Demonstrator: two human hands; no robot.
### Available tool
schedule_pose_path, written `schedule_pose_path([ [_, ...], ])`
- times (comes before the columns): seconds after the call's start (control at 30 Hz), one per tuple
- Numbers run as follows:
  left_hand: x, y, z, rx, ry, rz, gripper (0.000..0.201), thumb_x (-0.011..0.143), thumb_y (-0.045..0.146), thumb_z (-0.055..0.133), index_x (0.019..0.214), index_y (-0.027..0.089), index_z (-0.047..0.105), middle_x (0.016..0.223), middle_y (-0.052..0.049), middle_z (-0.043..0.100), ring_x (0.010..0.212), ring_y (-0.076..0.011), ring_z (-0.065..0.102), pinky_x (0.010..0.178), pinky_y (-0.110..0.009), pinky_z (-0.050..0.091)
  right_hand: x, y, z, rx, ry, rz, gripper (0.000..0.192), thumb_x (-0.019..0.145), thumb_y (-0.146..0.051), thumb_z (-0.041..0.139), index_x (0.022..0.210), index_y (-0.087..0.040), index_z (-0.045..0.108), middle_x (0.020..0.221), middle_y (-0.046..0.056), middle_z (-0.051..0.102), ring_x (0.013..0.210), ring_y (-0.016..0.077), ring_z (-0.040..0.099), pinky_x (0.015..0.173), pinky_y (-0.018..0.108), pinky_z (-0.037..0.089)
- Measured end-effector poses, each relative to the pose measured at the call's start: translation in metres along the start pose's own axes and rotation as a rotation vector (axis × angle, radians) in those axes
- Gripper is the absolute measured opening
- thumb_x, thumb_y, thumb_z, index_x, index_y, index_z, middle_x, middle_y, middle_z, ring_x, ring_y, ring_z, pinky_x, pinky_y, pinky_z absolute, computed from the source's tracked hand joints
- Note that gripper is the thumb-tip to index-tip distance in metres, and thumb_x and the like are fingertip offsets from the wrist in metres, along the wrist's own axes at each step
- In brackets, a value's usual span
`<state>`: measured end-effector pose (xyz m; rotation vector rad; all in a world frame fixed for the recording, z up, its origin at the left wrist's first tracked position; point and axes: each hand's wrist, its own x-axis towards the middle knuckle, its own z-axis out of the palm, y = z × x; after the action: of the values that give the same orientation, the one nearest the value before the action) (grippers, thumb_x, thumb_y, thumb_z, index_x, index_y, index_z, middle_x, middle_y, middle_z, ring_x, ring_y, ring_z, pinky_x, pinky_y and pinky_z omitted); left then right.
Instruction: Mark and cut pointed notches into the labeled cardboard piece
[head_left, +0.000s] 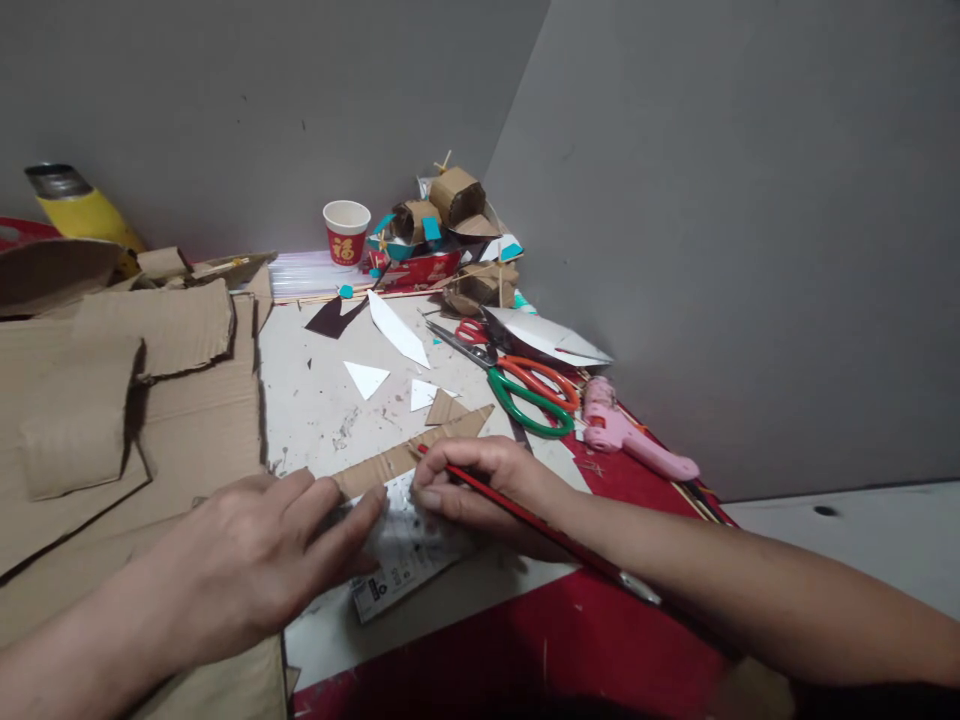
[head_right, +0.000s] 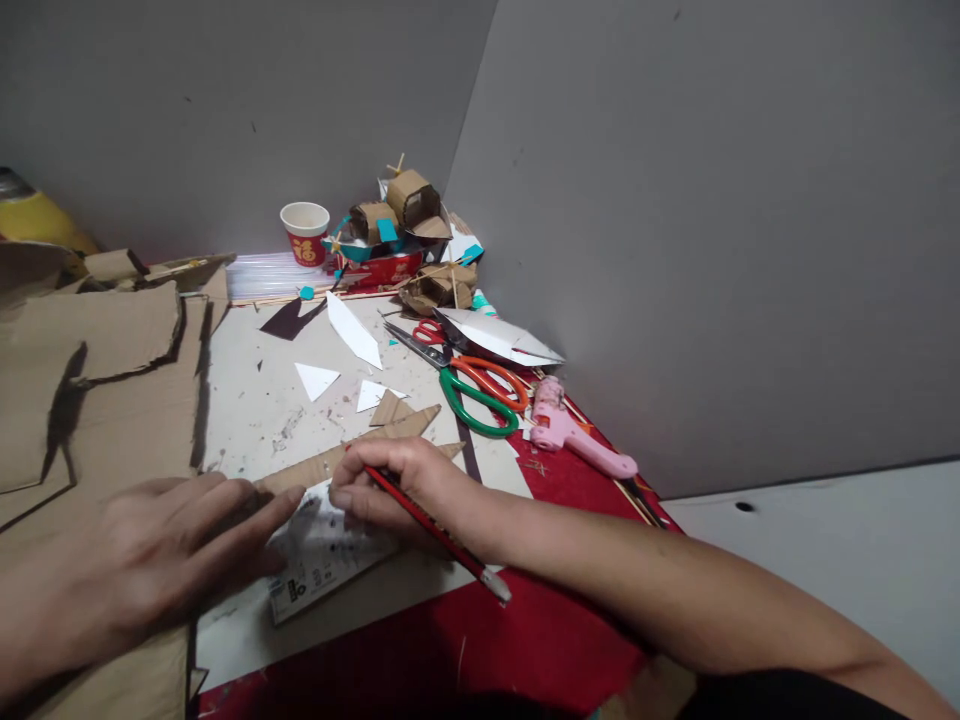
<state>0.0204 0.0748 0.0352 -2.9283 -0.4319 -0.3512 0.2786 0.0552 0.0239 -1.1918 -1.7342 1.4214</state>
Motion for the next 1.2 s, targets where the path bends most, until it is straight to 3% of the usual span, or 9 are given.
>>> schedule_pose_path([
  [0.13,-0.01,0.002,0.001,0.007,-0.017,-0.034,0.028,0.101,0.026,0.042,0.122,0.012,0.055,0.074,-0.002,0.06,0.054,-0.0181,0.058,0.043,-0.031,0.044,0.009,0.012,-0.01,-0.512,0.252,-0.439,0.01,0.094,-0.022,0.055,0.101,-0.019,0.063,0.091,0.007,0.07,0.083,0.0194,0.065,0.076,0.034,0.053],
  [0.27,-0.02,-0.002,0.002,-0.04,-0.06,-0.084,0.028,0.101,0.03,0.043,0.119,0.014,0.058,0.077,-0.003,0.061,0.058,-0.0188,0.062,0.047,-0.032,0.048,0.019,0.026,-0.013,-0.748,0.187,-0.617,0.021,0.095,-0.019,0.054,0.116,-0.017,0.057,0.099,0.012,0.07,0.093,0.0238,0.064,0.082,0.041,0.052],
  [0.43,-0.028,-0.002,0.005,-0.067,-0.071,-0.117,0.033,0.101,0.033,0.042,0.122,0.014,0.059,0.079,-0.004,0.062,0.061,-0.0197,0.062,0.05,-0.032,0.05,0.015,0.036,-0.012,-0.858,0.113,-0.676,0.024,0.096,-0.022,0.052,0.12,-0.019,0.053,0.094,0.01,0.068,0.089,0.0244,0.063,0.082,0.041,0.051],
  [0.6,-0.025,0.003,0.002,-0.066,-0.032,-0.114,0.04,0.102,0.036,0.04,0.127,0.011,0.056,0.083,-0.007,0.065,0.068,-0.0229,0.063,0.053,-0.035,0.052,0.003,0.039,-0.013,-0.86,0.106,-0.656,0.029,0.097,-0.019,0.05,0.125,-0.02,0.048,0.102,0.012,0.068,0.094,0.0247,0.063,0.084,0.041,0.052],
  [0.83,-0.022,0.007,-0.003,-0.126,-0.003,-0.124,0.031,0.102,0.029,0.042,0.108,0.018,0.069,0.085,-0.007,0.071,0.073,-0.0222,0.065,0.064,-0.036,0.05,-0.003,0.039,-0.014,-0.809,0.121,-0.594,0.033,0.096,-0.019,0.053,0.128,-0.021,0.047,0.106,0.012,0.069,0.098,0.0257,0.063,0.086,0.044,0.053],
  [1.2,-0.017,0.002,-0.009,-0.252,-0.024,-0.187,0.029,0.101,0.028,0.044,0.115,0.02,0.068,0.095,-0.007,0.071,0.083,-0.0215,0.064,0.076,-0.037,0.053,0.006,0.033,-0.022,-0.788,0.096,-0.583,0.024,0.095,-0.022,0.056,0.118,-0.019,0.057,0.092,0.01,0.068,0.083,0.0228,0.06,0.071,0.036,0.052],
])
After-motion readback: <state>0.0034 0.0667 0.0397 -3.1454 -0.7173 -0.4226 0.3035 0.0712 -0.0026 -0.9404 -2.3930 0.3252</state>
